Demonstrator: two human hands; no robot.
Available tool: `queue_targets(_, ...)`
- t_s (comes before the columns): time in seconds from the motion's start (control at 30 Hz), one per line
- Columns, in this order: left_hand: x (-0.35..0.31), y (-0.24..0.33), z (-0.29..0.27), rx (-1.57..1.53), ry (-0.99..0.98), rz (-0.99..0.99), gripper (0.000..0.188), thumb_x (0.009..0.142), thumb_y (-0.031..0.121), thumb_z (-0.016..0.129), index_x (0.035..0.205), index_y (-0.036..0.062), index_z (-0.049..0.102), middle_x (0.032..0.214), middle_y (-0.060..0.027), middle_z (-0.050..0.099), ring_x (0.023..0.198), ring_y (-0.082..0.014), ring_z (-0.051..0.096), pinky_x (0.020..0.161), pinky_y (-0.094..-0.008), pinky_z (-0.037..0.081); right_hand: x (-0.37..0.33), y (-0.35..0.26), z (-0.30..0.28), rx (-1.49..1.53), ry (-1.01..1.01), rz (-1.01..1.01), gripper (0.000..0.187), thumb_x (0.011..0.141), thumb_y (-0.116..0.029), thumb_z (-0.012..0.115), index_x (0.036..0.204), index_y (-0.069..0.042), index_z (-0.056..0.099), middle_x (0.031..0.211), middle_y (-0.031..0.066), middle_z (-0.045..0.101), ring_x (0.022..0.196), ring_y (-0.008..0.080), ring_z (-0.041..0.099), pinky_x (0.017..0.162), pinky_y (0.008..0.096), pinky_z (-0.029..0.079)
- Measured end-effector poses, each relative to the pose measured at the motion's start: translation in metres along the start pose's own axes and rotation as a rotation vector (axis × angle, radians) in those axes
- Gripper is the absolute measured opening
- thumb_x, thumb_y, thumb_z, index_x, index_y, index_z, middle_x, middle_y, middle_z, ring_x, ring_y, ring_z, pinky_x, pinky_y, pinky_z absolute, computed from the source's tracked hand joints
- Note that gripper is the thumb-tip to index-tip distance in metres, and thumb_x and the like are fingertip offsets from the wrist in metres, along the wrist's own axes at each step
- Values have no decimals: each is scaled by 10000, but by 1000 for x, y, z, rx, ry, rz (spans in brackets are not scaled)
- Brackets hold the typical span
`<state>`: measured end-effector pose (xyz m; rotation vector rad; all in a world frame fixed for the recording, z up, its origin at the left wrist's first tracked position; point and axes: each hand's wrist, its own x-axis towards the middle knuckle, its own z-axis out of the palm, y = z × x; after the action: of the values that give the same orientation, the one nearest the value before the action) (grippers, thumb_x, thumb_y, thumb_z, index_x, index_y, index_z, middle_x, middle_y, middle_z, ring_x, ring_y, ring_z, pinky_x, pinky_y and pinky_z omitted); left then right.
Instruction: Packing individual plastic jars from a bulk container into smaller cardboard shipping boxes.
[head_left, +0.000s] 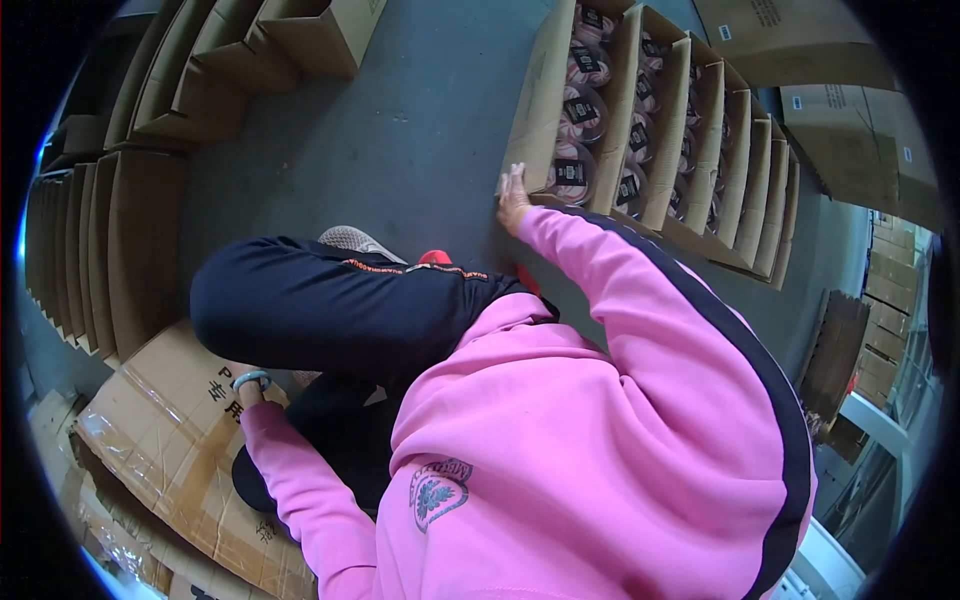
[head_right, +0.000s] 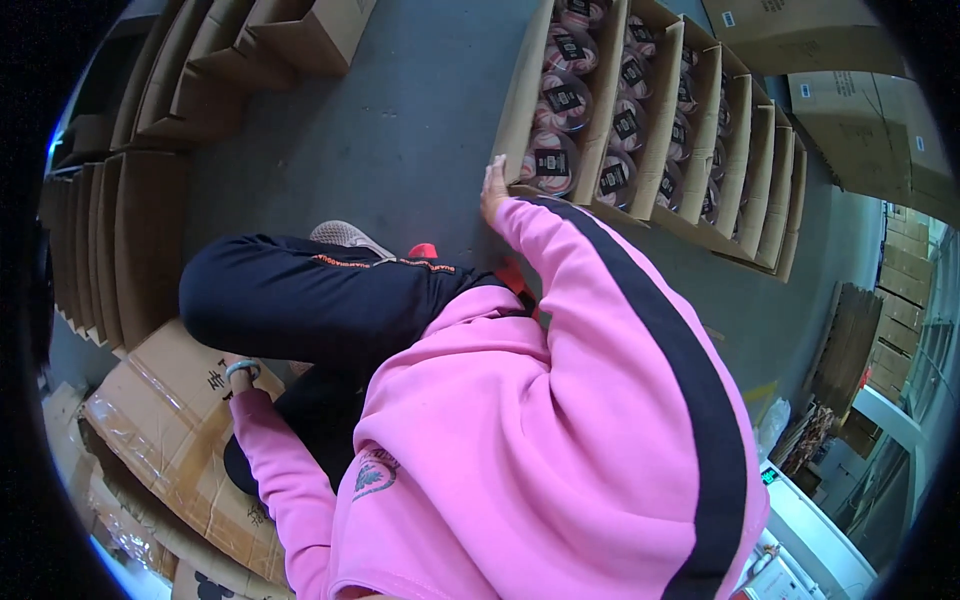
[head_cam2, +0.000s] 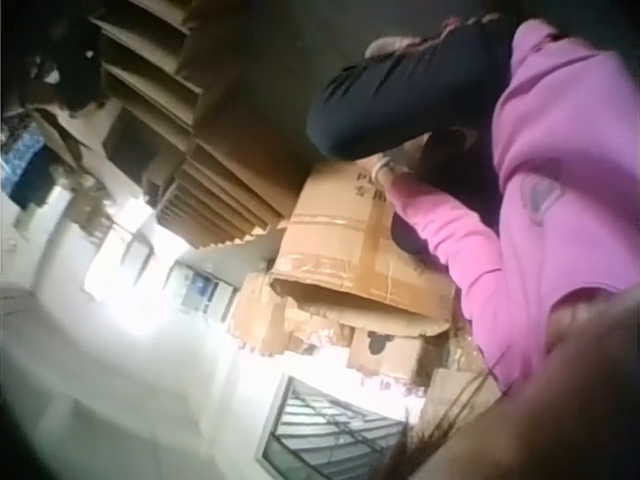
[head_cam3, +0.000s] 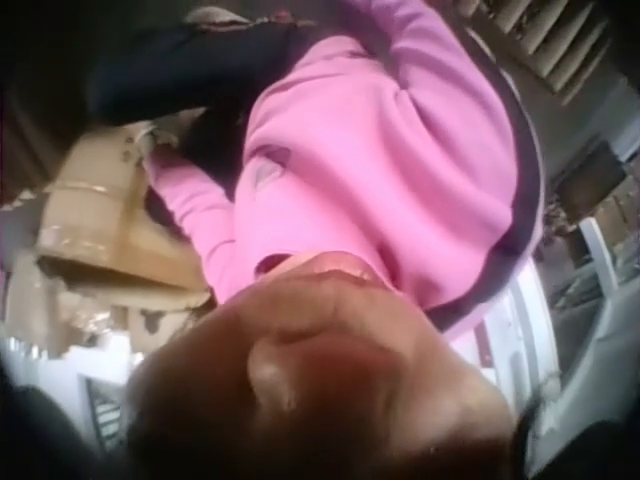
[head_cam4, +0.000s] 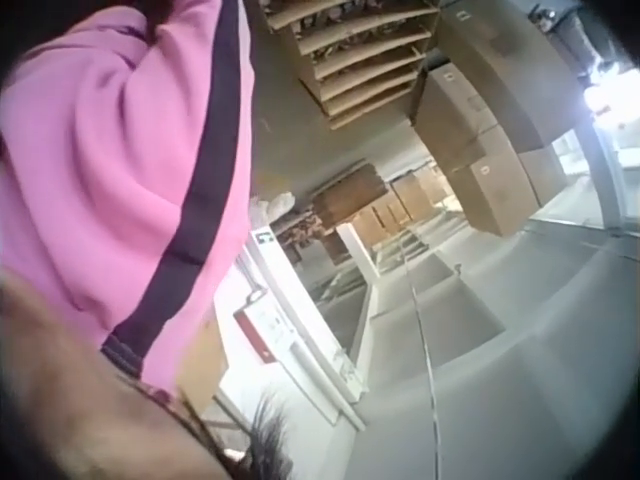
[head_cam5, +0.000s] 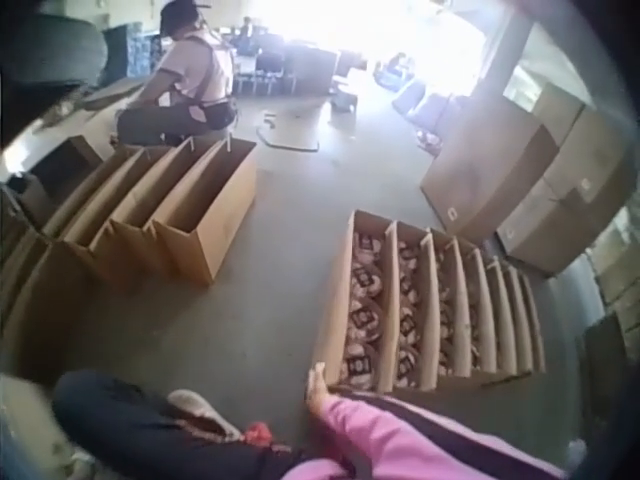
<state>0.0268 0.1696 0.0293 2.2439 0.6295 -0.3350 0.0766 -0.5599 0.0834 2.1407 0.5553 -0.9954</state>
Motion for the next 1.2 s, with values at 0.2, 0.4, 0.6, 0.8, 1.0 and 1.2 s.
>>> queue_targets(0.2, -39, 103, 42, 179, -27, 43, 575, 915, 288, 703, 1366, -42, 565, 1378, -203, 617, 1256, -277, 595, 1023, -367, 463, 57, 55, 61, -24, -65, 246, 485, 1050, -350, 429, 1501, -188, 511, 1379, 85, 557, 1230, 353, 459, 826, 621, 349)
queue_targets(0.4, -109, 191, 16, 203, 63, -78, 545, 886, 215, 738, 1348, -32, 589, 1331, -202, 650, 1251, -268, 596, 1029, -371, 462, 49, 47, 28, 76, -128, 290, 498, 1057, -344, 389, 1512, -161, 473, 1611, 146, 337, 1505, 453, 225, 1043, 902, 63)
queue_targets(0.6, -104, 155, 62, 397, 153, 110, 166, 823, 116, 603, 940, -1, 614, 880, -244, 671, 854, -398, 684, 742, -454, 524, 86, 99, 118, 33, -152, 337, 549, 969, -596, 478, 1296, -185, 638, 1443, 97, 544, 1311, 331, 531, 967, 644, 441)
queue_targets(0.8, -158, 181, 99, 158, 100, 86, 431, 839, 87, 726, 1266, 81, 670, 1090, -139, 709, 957, -218, 701, 863, -333, 561, 132, 173, -31, 1046, 389, 325, 670, 921, -469, 638, 1469, -122, 470, 1487, 177, 494, 1389, 407, 442, 1130, 491, 393)
queue_targets(1.0, -168, 207, 145, 59, 212, 210, 410, 818, 137, 712, 1226, 107, 687, 1059, -139, 699, 946, -301, 683, 853, -382, 549, 145, 218, -231, 717, 1241, 196, 825, 860, -475, 730, 1559, -343, 313, 1613, 155, 291, 1359, 396, 445, 1069, 579, 400)
queue_targets(1.2, -201, 251, 158, 58, 197, 205, 390, 858, 159, 678, 1245, 107, 676, 1178, -157, 679, 1072, -339, 662, 935, -418, 535, 175, 227, -313, 770, 796, 168, 735, 907, -597, 602, 1552, -394, 313, 1373, 195, 594, 1222, 403, 614, 1017, 594, 434)
